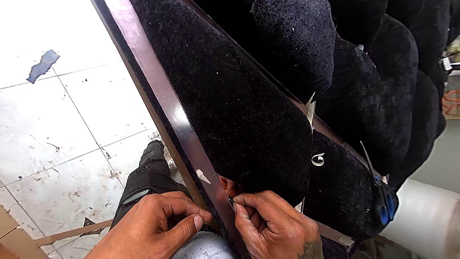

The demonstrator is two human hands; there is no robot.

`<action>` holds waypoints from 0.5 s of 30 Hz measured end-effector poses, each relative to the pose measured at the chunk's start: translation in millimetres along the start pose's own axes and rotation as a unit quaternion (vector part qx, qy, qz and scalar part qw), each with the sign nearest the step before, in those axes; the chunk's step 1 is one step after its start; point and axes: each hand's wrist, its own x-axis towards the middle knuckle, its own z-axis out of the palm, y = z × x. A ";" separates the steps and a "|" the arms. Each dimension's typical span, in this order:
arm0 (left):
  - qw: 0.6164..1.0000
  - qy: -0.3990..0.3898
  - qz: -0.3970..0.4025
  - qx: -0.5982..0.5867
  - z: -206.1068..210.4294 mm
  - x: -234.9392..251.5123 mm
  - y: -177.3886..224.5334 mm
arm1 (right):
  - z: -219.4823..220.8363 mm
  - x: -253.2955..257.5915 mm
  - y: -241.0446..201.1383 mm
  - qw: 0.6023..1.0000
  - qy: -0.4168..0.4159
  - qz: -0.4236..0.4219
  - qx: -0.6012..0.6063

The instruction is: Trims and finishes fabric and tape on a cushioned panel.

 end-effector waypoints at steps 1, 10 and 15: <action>1.000 0.000 -0.002 0.001 0.1 -0.1 0.0 | 0.6 0.1 0.1 1.000 0.002 -0.001 -0.002; 1.000 -0.010 -0.002 -0.003 0.9 -0.2 0.3 | 1.0 1.7 -2.3 1.000 0.001 0.000 -0.010; 1.000 -0.016 -0.008 0.004 0.9 -1.2 1.2 | 3.4 1.7 -3.1 1.000 0.006 -0.003 -0.010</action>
